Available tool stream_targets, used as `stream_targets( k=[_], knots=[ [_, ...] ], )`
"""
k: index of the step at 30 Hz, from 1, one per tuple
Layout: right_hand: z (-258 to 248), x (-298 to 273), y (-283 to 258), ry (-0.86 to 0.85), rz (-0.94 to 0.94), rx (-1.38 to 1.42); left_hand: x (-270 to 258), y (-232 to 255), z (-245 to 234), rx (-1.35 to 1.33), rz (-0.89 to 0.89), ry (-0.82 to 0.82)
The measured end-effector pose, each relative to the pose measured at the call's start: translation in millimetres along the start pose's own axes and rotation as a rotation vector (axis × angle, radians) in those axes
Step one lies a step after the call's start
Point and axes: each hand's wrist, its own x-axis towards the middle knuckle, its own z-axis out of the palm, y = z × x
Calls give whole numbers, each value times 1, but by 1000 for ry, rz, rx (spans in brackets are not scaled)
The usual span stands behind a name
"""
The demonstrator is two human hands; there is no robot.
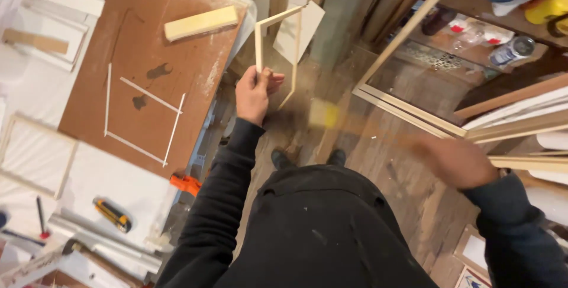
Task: Measure and cut a piece of plexiglass or glass to fit a wooden frame.
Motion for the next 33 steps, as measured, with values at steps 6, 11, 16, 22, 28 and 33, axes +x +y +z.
stream_targets(
  k=[6,11,16,22,28,33],
  knots=[
    [14,-3,41,160,-375,167,-1,0,9,-19,61,-77],
    [-25,-14,3,74,126,319,-9,-2,3,34,48,-113],
    [5,-2,56,15,186,-91,-15,13,7,214,99,-56],
    [26,-2,57,3,-111,424,-26,6,-9,214,-108,-50],
    [3,1,35,69,279,81,-32,-15,-6,435,-82,-188],
    [72,15,78,496,269,267,-18,-9,-5,317,-44,-8]
  ],
)
